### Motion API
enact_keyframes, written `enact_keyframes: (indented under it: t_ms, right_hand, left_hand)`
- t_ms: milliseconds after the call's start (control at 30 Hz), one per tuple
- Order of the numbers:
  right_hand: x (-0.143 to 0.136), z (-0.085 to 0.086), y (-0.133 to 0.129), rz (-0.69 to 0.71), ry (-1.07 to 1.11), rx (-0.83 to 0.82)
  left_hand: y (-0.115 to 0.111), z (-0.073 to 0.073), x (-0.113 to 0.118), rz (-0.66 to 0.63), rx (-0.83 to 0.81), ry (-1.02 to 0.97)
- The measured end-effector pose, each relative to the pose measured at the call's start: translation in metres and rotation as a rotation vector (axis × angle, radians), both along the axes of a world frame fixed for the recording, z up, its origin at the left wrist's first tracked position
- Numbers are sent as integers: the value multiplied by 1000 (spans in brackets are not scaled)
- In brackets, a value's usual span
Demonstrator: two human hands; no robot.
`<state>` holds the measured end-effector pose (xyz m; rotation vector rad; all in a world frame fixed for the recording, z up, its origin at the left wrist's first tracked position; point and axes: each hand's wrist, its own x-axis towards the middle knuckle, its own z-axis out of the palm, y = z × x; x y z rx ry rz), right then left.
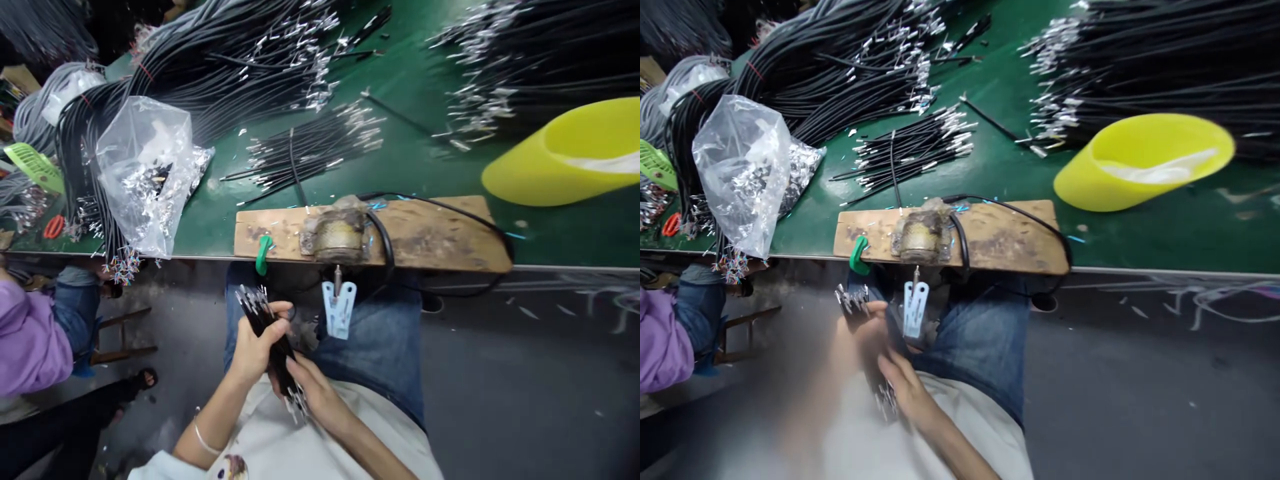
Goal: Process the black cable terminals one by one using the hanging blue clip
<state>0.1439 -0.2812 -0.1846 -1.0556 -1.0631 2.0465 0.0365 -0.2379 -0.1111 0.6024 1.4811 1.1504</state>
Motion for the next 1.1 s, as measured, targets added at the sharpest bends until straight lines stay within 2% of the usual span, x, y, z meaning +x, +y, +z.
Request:
enact_keyframes:
  t_ms: [67,100,200,300,367,567,667,767,867,933,1100]
  right_hand:
    - [4,-3,0,-4,-72,-46]
    - [7,-2,3,20,-115,-20]
    - [19,7,23,81,-189,197]
    - [30,18,45,-4,-275,333]
    - [34,25,54,-37,-319,396]
    - [34,38,60,104,-444,593]
    - [33,38,59,45,-458,661]
    - [30,39,56,-146,-507,703]
    - [25,44,55,-355,-504,708]
    - [23,48,55,-413,-416,654]
    - [25,47,58,-291,1,308]
  left_hand:
    - [-5,-5,2,-3,-18,-32]
    - [-7,-9,3,1,-28,-38]
    - [-16,-20,4,5,-63,-8]
    - [-25,-26,7,-21,-117,39]
    - [-29,-26,11,-45,-157,58]
    - [-31,-12,24,-14,-225,81]
    - [-31,-13,24,-13,-241,61]
    - [-31,-19,23,1,-218,50]
    - [-30,-23,22,-40,-188,26]
    - [-28,-21,19,-99,-169,-9]
    - [-21,-11,15,-207,-124,-103]
